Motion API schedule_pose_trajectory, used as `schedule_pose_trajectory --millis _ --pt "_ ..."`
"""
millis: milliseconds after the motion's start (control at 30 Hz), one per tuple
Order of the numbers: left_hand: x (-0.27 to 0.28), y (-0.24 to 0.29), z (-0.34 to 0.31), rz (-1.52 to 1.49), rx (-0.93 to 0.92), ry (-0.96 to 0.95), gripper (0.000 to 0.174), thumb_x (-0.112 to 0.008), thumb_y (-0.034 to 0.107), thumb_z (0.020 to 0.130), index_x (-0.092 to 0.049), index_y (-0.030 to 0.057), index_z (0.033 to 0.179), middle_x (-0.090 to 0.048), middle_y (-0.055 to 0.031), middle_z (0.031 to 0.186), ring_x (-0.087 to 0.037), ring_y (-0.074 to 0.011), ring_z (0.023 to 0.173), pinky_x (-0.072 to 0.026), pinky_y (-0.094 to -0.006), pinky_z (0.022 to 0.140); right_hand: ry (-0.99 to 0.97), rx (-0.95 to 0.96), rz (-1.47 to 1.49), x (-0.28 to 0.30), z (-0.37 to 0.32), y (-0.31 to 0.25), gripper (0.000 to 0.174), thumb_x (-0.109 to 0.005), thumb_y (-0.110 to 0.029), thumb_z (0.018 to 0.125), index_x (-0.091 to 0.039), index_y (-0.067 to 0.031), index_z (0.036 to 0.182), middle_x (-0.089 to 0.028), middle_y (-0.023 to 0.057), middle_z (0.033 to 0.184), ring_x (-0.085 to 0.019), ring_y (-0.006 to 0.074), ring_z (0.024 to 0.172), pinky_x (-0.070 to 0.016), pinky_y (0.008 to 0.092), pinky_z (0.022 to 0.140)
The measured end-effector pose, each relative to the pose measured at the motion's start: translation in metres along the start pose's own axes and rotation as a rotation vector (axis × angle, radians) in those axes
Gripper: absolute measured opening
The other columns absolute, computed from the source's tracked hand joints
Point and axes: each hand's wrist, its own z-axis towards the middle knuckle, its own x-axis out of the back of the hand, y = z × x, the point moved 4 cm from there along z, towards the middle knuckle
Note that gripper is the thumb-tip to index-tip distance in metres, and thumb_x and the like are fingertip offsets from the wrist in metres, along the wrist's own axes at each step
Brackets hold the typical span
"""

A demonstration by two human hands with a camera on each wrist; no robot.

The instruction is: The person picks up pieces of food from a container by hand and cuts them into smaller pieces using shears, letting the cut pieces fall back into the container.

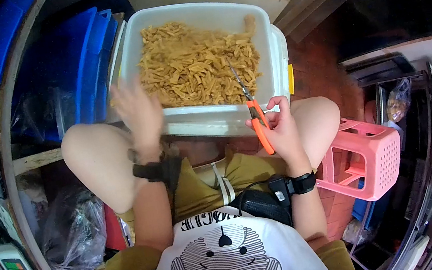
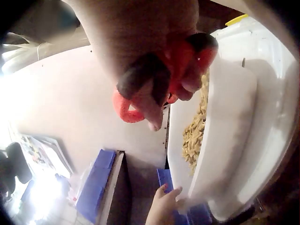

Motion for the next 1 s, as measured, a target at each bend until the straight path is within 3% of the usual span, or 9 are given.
schedule_pose_trajectory --millis 100,167,333,400,500,600,733,800,1000 --pt "0.015 -0.033 0.004 0.155 0.198 0.128 0.045 -0.064 0.014 0.083 -0.051 0.0009 0.125 -0.046 -0.021 0.133 -0.041 -0.0378 0.128 -0.0346 -0.0478 0.104 -0.009 -0.01 0.021 0.0 0.0 0.0 0.05 -0.078 -0.008 0.079 -0.033 -0.012 0.1 -0.058 -0.0022 0.065 -0.045 -0.0001 0.055 -0.0317 0.0173 0.047" --pt "0.019 -0.042 0.004 -0.081 0.319 -0.179 0.043 -0.066 0.01 0.081 -0.052 0.0012 0.12 -0.052 -0.0178 0.122 -0.047 -0.0364 0.118 -0.0408 -0.0453 0.096 -0.009 -0.009 0.037 -0.001 0.0 0.0 0.049 -0.078 -0.009 0.079 -0.033 -0.0122 0.1 -0.057 -0.0026 0.064 -0.044 -0.0002 0.054 -0.0314 0.0172 0.047" --pt "0.018 -0.038 0.006 -0.289 0.262 -0.027 0.042 -0.067 -0.002 0.077 -0.052 -0.0002 0.116 -0.058 -0.016 0.107 -0.059 -0.0329 0.101 -0.0486 -0.0391 0.086 -0.029 0.011 -0.029 -0.002 -0.001 0.002 0.047 -0.077 -0.01 0.08 -0.034 -0.012 0.098 -0.055 -0.0033 0.062 -0.042 0.0008 0.053 -0.0306 0.0195 0.046" --pt "0.015 -0.033 0.008 -0.725 0.382 -0.077 0.042 -0.068 -0.001 0.078 -0.052 -0.0001 0.117 -0.062 -0.0155 0.103 -0.066 -0.0263 0.087 -0.053 -0.0333 0.075 -0.027 0.004 -0.031 -0.002 -0.002 0.001 0.047 -0.077 -0.01 0.08 -0.034 -0.0119 0.098 -0.055 -0.0034 0.061 -0.042 0.0011 0.053 -0.0305 0.02 0.046" --pt "-0.012 -0.038 0.007 -0.949 0.332 0.018 0.035 -0.072 0.005 0.08 -0.056 -0.0012 0.111 -0.067 -0.0136 0.095 -0.067 -0.0202 0.078 -0.053 -0.0277 0.067 -0.031 -0.005 -0.057 -0.001 -0.001 0.001 0.047 -0.077 -0.01 0.079 -0.034 -0.0119 0.098 -0.054 -0.0035 0.061 -0.042 0.0014 0.053 -0.0305 0.0203 0.046" --pt "-0.008 -0.035 0.003 -0.785 0.522 -0.15 0.025 -0.069 0.013 0.085 -0.064 0.0012 0.106 -0.066 -0.0077 0.085 -0.062 -0.0135 0.079 -0.0482 -0.0259 0.068 -0.04 -0.007 -0.065 -0.001 -0.002 0.002 0.047 -0.078 -0.01 0.08 -0.034 -0.012 0.098 -0.054 -0.0035 0.06 -0.043 0.0013 0.053 -0.0305 0.02 0.045" --pt "-0.012 -0.042 0.004 -0.753 0.49 -0.07 0.023 -0.067 0.018 0.088 -0.068 -0.0003 0.101 -0.068 -0.0064 0.082 -0.061 -0.0124 0.074 -0.0461 -0.0238 0.066 -0.063 -0.021 -0.045 -0.004 -0.003 -0.001 0.047 -0.078 -0.011 0.079 -0.034 -0.0121 0.098 -0.054 -0.0032 0.06 -0.044 0.0012 0.052 -0.0305 0.0199 0.044" --pt "-0.01 -0.046 0.005 -0.958 0.553 0.009 0.031 -0.068 0.017 0.089 -0.063 -0.0027 0.113 -0.069 -0.0091 0.093 -0.063 -0.0128 0.087 -0.0497 -0.0253 0.079 -0.074 -0.015 -0.044 -0.005 -0.004 -0.002 0.047 -0.078 -0.01 0.079 -0.034 -0.012 0.098 -0.055 -0.0029 0.06 -0.044 0.0012 0.052 -0.0309 0.0199 0.044" --pt "0.021 -0.033 0.014 -1.51 0.484 0.289 0.027 -0.061 0.013 0.094 -0.061 -0.004 0.115 -0.063 -0.0092 0.115 -0.06 -0.0142 0.101 -0.0484 -0.0268 0.09 -0.083 0.013 -0.074 -0.004 -0.004 -0.002 0.048 -0.078 -0.008 0.078 -0.034 -0.0118 0.098 -0.056 -0.0017 0.06 -0.046 0.0015 0.052 -0.0328 0.02 0.045"
